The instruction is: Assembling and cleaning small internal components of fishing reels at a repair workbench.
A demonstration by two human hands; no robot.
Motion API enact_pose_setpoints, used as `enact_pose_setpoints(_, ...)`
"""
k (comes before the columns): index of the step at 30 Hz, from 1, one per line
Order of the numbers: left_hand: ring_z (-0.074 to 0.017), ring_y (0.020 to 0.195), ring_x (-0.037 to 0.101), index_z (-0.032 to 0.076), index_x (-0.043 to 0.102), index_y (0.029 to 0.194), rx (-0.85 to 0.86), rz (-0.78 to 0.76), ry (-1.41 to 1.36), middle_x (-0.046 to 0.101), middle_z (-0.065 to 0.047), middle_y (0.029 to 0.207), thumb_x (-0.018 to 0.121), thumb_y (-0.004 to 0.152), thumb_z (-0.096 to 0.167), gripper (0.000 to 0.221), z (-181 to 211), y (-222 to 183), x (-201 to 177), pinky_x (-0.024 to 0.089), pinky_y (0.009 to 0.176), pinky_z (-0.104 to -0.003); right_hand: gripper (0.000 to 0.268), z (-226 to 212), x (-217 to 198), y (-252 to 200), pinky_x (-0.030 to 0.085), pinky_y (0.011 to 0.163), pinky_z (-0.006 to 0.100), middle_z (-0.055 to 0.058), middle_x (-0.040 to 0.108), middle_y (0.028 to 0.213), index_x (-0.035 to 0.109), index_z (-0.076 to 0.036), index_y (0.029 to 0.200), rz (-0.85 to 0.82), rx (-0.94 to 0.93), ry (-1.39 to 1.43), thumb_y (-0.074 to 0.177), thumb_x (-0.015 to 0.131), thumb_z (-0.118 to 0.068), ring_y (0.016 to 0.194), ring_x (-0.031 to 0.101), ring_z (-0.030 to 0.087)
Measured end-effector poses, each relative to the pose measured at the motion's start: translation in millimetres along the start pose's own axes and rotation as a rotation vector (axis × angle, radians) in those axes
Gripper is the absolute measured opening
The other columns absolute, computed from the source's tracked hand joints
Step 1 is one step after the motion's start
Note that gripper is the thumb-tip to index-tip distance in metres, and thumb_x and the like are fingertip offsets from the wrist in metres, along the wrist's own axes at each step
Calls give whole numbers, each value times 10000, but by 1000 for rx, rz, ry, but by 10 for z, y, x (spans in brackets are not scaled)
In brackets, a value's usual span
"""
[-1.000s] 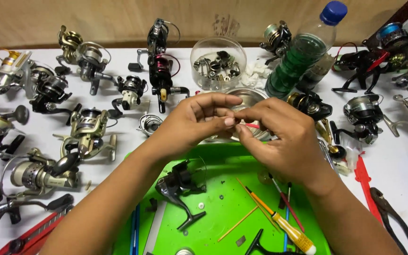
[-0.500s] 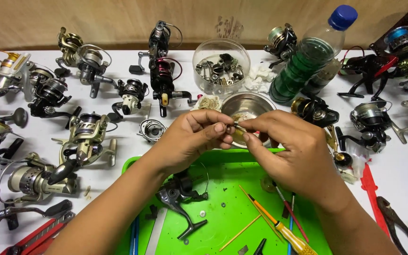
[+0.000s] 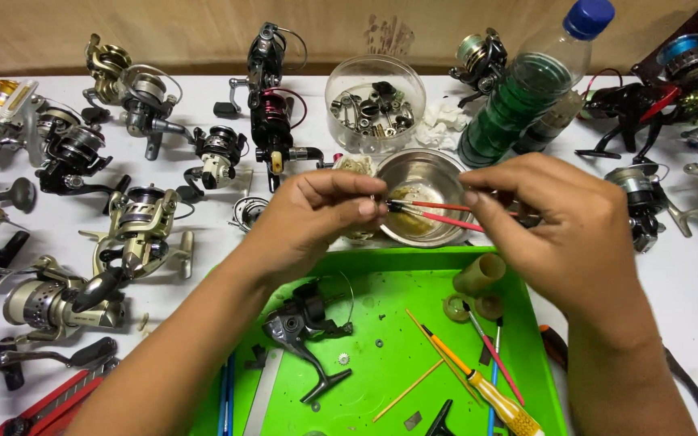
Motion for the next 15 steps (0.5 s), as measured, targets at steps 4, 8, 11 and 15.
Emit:
enact_pose_setpoints(4, -245, 969, 764, -28, 726, 1144, 69, 0, 19, 775, -206, 1042, 765, 858, -23, 289, 263, 174, 180, 643, 948, -342, 148, 239, -38, -34, 540, 751, 378, 169, 762, 987, 777, 38, 1059, -107, -6, -107, 962, 737, -65, 838, 706, 249)
enact_pose_setpoints(8, -233, 901, 736, -30, 694, 1201, 152, -2, 66, 741, -166, 1007, 737, 913, 119, 328, 354, 448, 365, 661, 880, -330, 143, 502, 106, -39, 490, 750, 412, 93, 709, 947, 796, -65, 1071, -189, 60, -236, 957, 737, -129, 865, 653, 273)
enact_pose_setpoints(11, -204, 898, 734, -29, 694, 1197, 185, -18, 10, 745, -164, 1030, 728, 932, 140, 316, 246, 633, 366, 656, 872, -302, 150, 687, 309, 3, 492, 704, 474, 74, 693, 897, 791, -127, 1030, -355, 84, -360, 938, 706, -208, 871, 635, 324)
enact_pose_setpoints(15, -177, 853, 772, -42, 675, 1221, 221, 22, 59, 756, -143, 994, 670, 1010, 188, 311, -23, 717, 232, 696, 759, -297, 55, 772, 520, 78, 542, 717, 393, 60, 749, 801, 802, -150, 850, -469, 42, -447, 845, 754, -177, 801, 707, 283)
Point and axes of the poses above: each hand's wrist, its own y-axis towards the middle knuckle, its own x-axis out of the palm, z = x × y, the point moved 1 cm from there along y, towards the middle knuckle
